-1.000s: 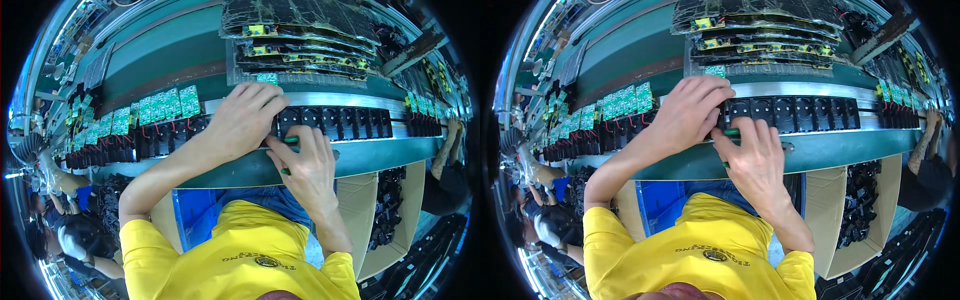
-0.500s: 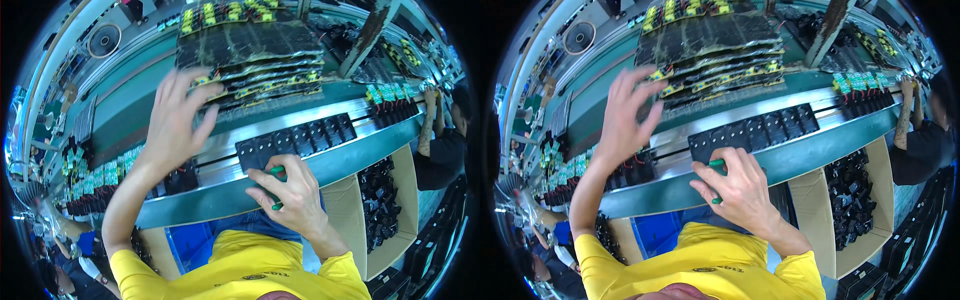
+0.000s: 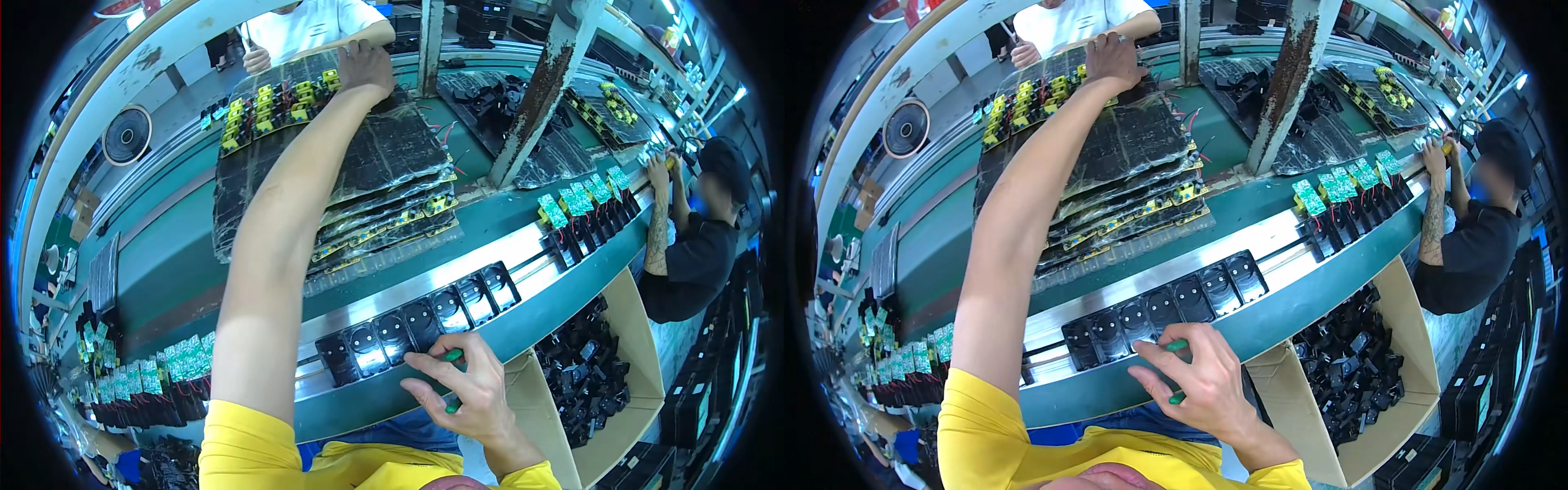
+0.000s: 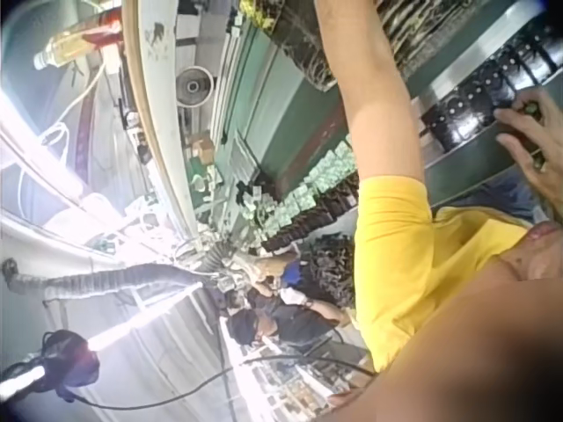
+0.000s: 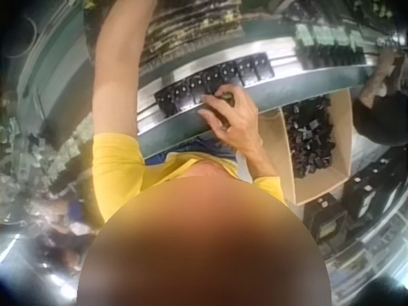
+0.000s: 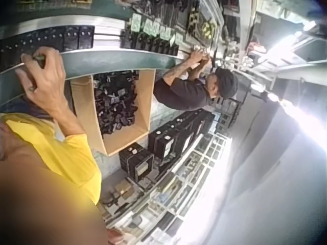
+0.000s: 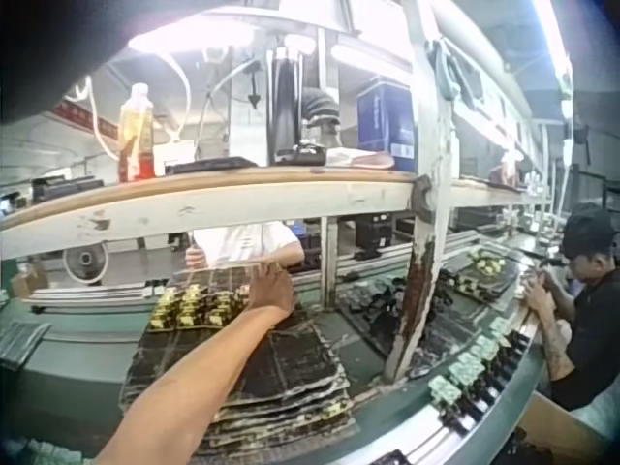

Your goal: The worker is assembling electronic components by placing circuit boards into housings on a conveyor line.

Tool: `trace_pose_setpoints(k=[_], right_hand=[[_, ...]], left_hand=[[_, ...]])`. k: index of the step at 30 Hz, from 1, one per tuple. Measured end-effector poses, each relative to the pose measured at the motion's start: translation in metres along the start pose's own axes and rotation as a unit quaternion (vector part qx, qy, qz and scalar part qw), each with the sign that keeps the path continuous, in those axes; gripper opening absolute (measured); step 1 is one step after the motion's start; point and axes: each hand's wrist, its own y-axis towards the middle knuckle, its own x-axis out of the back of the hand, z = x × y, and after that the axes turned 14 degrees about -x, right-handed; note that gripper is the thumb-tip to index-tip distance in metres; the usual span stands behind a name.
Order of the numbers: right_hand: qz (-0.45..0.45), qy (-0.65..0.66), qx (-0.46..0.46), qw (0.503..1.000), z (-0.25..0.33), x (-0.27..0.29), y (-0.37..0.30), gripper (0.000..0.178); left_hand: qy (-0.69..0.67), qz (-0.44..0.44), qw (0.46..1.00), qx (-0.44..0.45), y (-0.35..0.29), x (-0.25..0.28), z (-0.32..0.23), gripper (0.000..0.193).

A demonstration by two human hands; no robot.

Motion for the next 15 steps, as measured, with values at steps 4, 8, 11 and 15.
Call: trace_pose_setpoints(k=[4, 8, 11, 15], right_hand=[[-0.016, 0.014, 0.001, 1.000, -0.003, 0.002, 0.005, 0.040], [-0.013, 0.056, -0.022, 0.998, 0.005, 0.010, 0.010, 0.041], [-0.072, 0.066, -0.055, 0.994, 0.003, 0.024, 0.023, 0.044], [-0.226, 0.036, -0.048, 0.972, 0.005, 0.030, 0.057, 0.053]], left_hand=[[-0.159, 0.048, 0.985, -0.055, 0.001, 0.014, 0.004, 0.053], [-0.309, -0.062, 0.940, -0.131, -0.033, 0.042, -0.002, 0.058], [-0.367, -0.022, 0.916, -0.162, -0.116, 0.128, -0.034, 0.076], [-0.466, -0.081, 0.843, -0.256, -0.234, 0.182, -0.057, 0.107]])
